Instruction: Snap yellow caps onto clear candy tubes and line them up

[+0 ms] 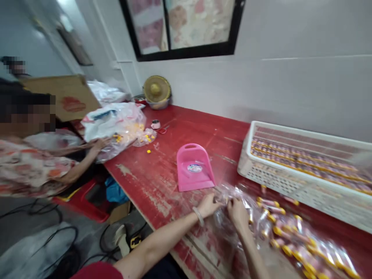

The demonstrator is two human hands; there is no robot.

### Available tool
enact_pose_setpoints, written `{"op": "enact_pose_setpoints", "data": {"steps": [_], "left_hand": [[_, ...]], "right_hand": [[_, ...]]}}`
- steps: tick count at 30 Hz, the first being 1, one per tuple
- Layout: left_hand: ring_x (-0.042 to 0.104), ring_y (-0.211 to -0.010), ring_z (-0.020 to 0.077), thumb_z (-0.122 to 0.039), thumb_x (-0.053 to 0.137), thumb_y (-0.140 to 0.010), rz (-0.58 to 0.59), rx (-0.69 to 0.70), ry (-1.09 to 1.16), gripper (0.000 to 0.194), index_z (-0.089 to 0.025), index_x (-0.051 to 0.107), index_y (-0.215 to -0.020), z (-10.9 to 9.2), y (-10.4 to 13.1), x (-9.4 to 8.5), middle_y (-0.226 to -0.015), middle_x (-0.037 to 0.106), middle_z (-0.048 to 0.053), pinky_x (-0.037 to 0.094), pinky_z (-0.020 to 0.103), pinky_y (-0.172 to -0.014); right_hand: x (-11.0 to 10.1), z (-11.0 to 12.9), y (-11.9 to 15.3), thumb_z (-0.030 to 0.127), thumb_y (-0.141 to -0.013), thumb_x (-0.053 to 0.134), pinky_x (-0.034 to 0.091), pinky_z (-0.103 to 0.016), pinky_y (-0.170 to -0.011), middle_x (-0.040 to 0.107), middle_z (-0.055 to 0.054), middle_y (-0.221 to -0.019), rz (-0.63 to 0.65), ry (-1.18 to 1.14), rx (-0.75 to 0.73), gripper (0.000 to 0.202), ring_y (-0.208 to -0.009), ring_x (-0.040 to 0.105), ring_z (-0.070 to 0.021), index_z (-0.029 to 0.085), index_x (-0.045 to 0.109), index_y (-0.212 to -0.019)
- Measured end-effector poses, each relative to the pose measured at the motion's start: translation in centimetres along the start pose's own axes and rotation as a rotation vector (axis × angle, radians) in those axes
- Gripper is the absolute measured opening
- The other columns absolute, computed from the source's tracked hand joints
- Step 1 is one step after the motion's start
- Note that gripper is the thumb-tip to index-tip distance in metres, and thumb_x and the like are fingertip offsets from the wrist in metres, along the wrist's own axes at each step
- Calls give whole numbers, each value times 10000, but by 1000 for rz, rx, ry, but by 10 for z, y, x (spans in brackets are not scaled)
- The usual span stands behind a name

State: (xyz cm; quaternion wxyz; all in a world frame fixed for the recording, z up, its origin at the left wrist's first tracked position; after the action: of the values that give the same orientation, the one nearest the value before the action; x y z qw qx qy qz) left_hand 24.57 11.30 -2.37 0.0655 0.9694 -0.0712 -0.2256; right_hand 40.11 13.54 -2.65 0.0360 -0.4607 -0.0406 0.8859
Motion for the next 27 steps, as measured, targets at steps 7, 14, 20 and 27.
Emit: {"op": "enact_pose_setpoints", "data": {"steps": [7,14,20,27], "left_hand": [[636,-833,239,-420,613,-778,-34,-60,33,369,-115,694,-968,23,12,-4,-929,713,125,498,356,-771],[617,-840,193,-265,643,-739,-56,-106,178,313,-112,682,-1009,30,21,-11,-953,713,85,485,312,-800],[607,-810,174,-199,587,-747,-227,-44,379,198,-119,684,-901,18,42,-54,-896,710,70,471,295,-796],[562,-705,129,-333,658,-723,-728,39,563,218,-147,668,-834,57,69,-204,-784,664,10,434,226,-679]], "right_hand": [[31,-15,8,266,-816,448,445,-327,-681,701,-153,-818,154,187,-51,247,-749,658,-261,172,676,-790],[30,17,0,218,-821,474,445,-285,-636,678,-126,-742,240,233,1,223,-699,648,-225,160,652,-699],[-32,88,69,230,-904,446,492,-286,-690,644,-107,-1004,-18,40,-292,236,-831,650,-195,183,664,-829],[-105,121,122,304,-877,602,514,-333,-813,640,-87,-1043,-428,-272,-369,134,-960,626,-217,207,650,-957]]}}
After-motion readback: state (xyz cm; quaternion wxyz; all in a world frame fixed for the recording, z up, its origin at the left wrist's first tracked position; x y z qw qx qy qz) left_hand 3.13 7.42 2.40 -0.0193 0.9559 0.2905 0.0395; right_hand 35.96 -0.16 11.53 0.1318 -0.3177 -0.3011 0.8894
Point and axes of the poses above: each hand's wrist, its own y-axis away from the middle knuckle, its own x-axis out of the palm, z = x × y, the point moved 1 cm from there along -y, towards the middle knuckle
